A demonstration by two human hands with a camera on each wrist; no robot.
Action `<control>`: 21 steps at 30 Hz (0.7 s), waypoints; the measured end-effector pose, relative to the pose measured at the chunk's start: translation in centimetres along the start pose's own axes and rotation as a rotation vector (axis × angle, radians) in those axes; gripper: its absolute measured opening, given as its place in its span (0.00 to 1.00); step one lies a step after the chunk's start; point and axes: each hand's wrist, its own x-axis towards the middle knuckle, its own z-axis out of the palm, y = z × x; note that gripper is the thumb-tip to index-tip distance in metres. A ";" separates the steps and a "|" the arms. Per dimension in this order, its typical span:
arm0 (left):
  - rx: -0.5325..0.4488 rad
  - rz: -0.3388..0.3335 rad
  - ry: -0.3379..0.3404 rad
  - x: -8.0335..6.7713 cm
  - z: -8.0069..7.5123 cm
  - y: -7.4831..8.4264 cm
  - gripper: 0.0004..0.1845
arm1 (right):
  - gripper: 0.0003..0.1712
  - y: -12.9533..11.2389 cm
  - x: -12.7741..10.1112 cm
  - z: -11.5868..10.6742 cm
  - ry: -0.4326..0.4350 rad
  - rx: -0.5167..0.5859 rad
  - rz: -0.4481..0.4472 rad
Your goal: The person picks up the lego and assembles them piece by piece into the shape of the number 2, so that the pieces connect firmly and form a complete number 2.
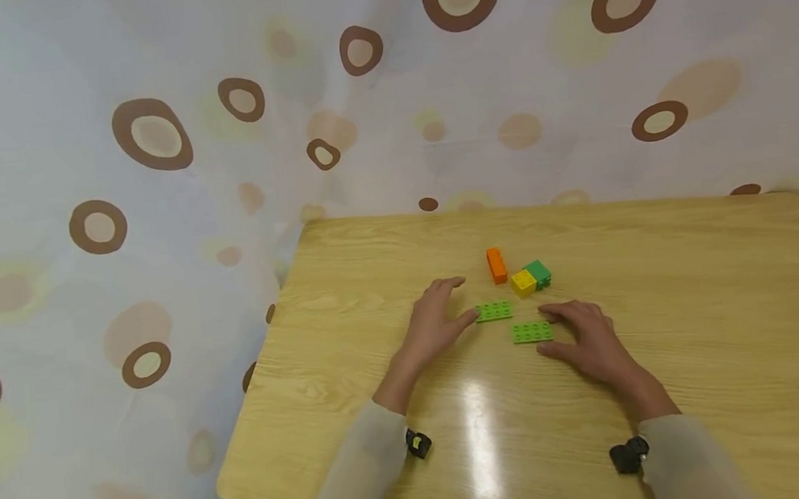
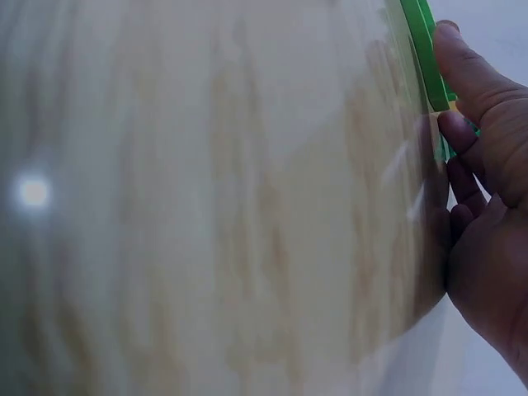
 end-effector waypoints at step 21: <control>0.163 0.027 -0.029 6.1 6.0 5.6 0.33 | 0.31 -0.3 -0.2 0.0 0.018 0.011 0.037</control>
